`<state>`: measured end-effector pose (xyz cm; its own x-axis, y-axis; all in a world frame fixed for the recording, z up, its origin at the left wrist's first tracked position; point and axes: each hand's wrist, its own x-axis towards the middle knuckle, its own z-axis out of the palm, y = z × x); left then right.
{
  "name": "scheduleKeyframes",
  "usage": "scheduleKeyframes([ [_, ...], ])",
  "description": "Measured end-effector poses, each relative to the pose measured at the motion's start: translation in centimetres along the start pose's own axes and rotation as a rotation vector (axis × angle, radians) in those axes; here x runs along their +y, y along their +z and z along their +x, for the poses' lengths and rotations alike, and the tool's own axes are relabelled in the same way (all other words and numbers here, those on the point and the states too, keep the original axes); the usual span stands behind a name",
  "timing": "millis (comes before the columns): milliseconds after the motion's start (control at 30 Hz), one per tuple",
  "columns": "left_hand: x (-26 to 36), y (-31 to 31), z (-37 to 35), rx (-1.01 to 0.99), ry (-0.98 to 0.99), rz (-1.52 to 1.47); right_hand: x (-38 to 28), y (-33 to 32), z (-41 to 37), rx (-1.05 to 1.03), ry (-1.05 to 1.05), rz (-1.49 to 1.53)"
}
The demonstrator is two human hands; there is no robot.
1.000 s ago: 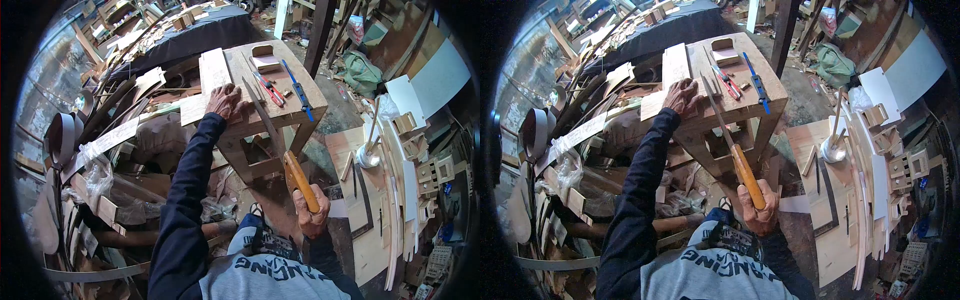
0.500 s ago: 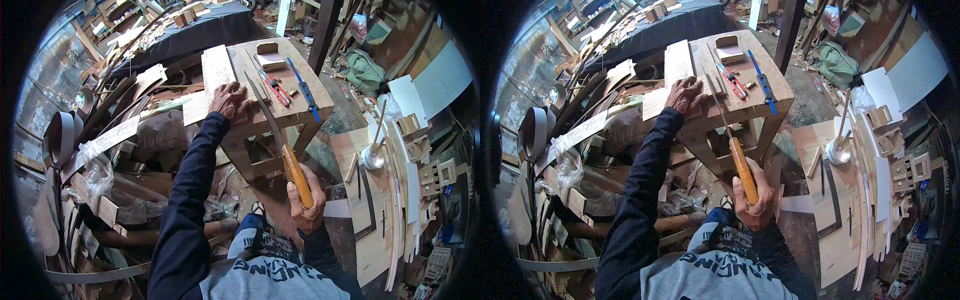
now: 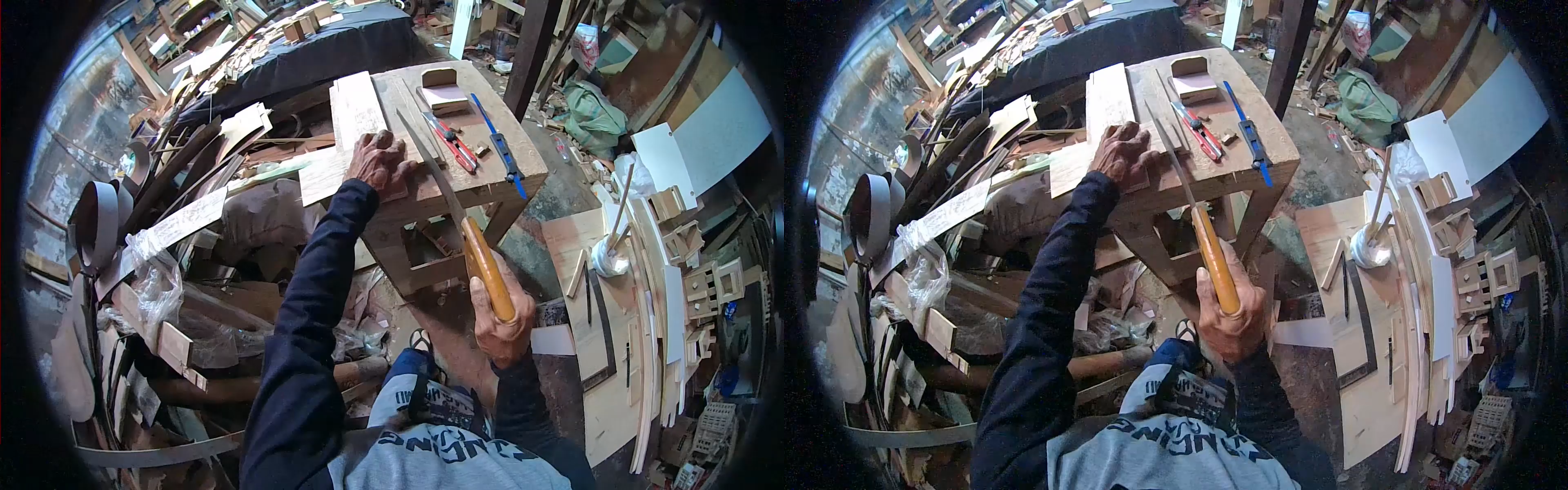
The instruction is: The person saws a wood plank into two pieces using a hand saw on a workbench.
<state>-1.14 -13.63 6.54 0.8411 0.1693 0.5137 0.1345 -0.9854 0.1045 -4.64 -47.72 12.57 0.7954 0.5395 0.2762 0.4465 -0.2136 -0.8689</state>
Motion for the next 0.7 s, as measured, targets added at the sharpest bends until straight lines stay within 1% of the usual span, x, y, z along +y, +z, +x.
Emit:
scheduleKeyframes([
  [67, -0.4, 0.3, 0.0, 0.01, 0.062, -0.021, 0.6, -0.1, -0.5, -0.005, 0.011, 0.018],
  [100, -0.3, 0.2, 0.1, -0.042, 0.005, -0.034, 0.8, -0.2, -0.9, -0.005, 0.02, 0.026],
  [167, 0.1, -0.2, 0.0, -0.008, 0.036, -0.055, 0.4, 0.1, -1.6, -0.008, 0.042, 0.048],
  [267, -0.9, 1.2, -0.2, 0.094, 0.061, 0.002, 0.2, -0.4, -3.5, 0.008, 0.047, 0.033],
  [333, -0.4, 0.5, -0.3, 0.072, 0.048, -0.011, 0.6, -1.3, -4.7, 0.02, 0.04, 0.008],
  [433, 0.1, -0.7, 0.1, -0.022, 0.006, -0.032, 1.2, -1.2, -4.9, 0.059, -0.077, -0.017],
  [467, 0.3, -0.9, 0.3, -0.063, -0.009, -0.042, 1.1, -0.9, -4.0, 0.055, -0.059, 0.006],
  [533, 0.1, -0.9, 0.1, -0.081, 0.021, -0.045, 0.4, 0.3, -1.0, 0.049, -0.015, 0.05],
  [600, 0.1, -1.1, 0.3, -0.056, 0.031, -0.044, 0.9, 1.7, 1.5, 0.052, -0.038, 0.094],
  [633, 0.3, -1.2, 0.1, -0.034, 0.03, -0.048, 1.6, 2.5, 2.1, 0.055, -0.045, 0.116],
  [667, 0.4, -1.2, 0.1, -0.015, 0.03, -0.054, 2.4, 2.9, 2.2, 0.076, -0.101, 0.106],
  [700, 0.5, -1.2, 0.2, -0.018, 0.042, -0.039, 2.6, 2.7, 1.8, 0.08, -0.094, 0.078],
])
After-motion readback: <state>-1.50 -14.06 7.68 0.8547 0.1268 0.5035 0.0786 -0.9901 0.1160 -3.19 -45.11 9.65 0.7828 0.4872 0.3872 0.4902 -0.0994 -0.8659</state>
